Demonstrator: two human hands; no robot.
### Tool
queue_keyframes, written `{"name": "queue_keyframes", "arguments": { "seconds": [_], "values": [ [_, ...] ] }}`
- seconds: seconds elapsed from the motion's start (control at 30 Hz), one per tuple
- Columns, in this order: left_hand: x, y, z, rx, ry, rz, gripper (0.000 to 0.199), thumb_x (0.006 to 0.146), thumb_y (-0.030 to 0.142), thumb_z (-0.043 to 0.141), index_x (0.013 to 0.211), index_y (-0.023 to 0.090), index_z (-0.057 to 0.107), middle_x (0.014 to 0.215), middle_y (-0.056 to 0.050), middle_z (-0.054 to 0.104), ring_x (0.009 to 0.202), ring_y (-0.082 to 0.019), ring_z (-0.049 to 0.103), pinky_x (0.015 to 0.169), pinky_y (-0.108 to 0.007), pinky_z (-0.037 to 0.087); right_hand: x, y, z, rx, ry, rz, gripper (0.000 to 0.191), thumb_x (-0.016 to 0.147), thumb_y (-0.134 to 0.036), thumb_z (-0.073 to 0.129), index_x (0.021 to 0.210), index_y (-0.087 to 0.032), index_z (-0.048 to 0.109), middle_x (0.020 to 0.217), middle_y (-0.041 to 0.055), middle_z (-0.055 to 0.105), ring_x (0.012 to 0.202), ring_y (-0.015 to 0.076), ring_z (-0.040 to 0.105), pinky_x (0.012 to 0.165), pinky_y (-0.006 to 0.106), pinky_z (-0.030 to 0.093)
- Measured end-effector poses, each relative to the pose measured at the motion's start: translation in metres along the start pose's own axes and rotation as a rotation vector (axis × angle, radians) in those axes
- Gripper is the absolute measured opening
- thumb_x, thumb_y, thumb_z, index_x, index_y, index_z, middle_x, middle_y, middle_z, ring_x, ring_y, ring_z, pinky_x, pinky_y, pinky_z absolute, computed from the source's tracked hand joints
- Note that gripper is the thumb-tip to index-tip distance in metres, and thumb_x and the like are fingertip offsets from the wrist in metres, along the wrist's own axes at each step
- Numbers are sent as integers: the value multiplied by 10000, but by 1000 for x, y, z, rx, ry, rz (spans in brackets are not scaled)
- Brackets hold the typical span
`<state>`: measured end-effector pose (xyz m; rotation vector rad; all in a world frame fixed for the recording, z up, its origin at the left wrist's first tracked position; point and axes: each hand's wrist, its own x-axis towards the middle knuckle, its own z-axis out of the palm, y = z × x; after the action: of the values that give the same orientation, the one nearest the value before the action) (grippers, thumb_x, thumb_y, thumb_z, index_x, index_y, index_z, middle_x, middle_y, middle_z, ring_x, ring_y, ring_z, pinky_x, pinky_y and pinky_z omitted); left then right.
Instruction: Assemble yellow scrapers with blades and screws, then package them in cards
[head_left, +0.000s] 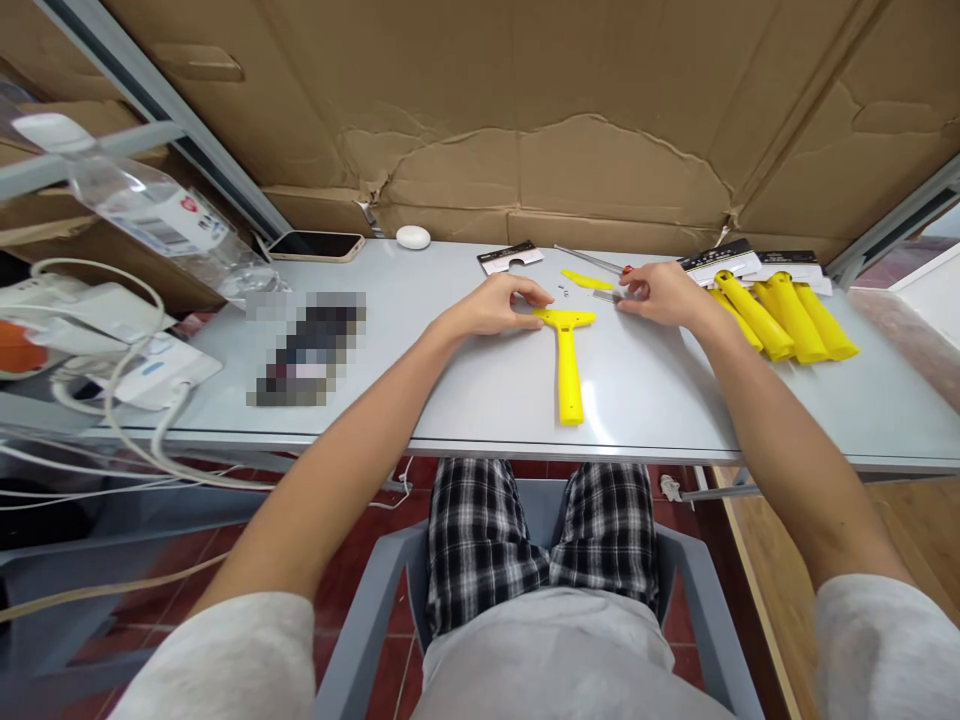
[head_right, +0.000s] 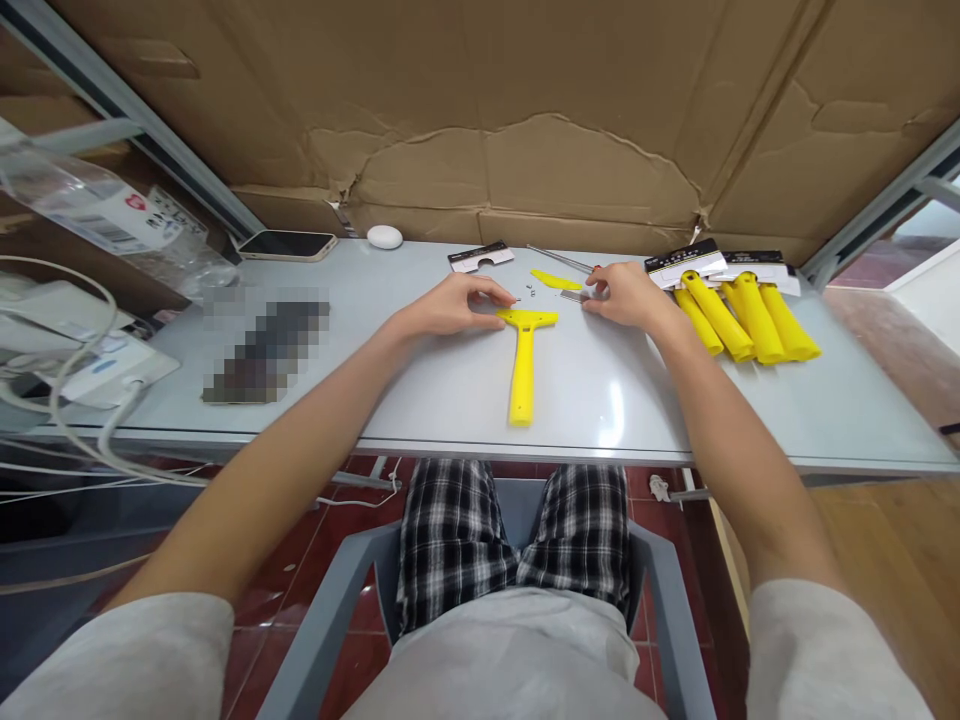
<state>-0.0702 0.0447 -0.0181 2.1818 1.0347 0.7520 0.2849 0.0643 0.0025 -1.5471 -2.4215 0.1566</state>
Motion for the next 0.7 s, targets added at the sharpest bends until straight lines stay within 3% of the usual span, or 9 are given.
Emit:
{"name": "queue_keyframes", "arguments": {
  "seconds": [0.13,0.33,0.7],
  "values": [
    [0,-1,-2,-5,23,-21,371,785,312,922,1147,236,901,1271,-96,862,1163,-279,775,1065,-431,615,-3,8,-4,67,-40,47,468,905,-387,857,1326,-183,861,1083,108,868,995,314,810,1058,506,635],
    [1,-7,-3,13,21,7,375,822,305,850,1183,213,894,1254,-107,869,1152,-289,794,1035,-433,618,-4,-2,-2,150,-53,39,417,889,-189,806,1304,-173,848,1065,88,876,993,288,830,1096,475,642],
    [0,-3,-2,22,20,-17,364,801,294,864,1157,226,893,1227,-95,873,1146,-275,790,1050,-429,622,-4,-9,7,160,-6,2,431,900,-177,717,1309,-173,852,1075,95,879,998,294,819,1070,472,636]
  ]
}}
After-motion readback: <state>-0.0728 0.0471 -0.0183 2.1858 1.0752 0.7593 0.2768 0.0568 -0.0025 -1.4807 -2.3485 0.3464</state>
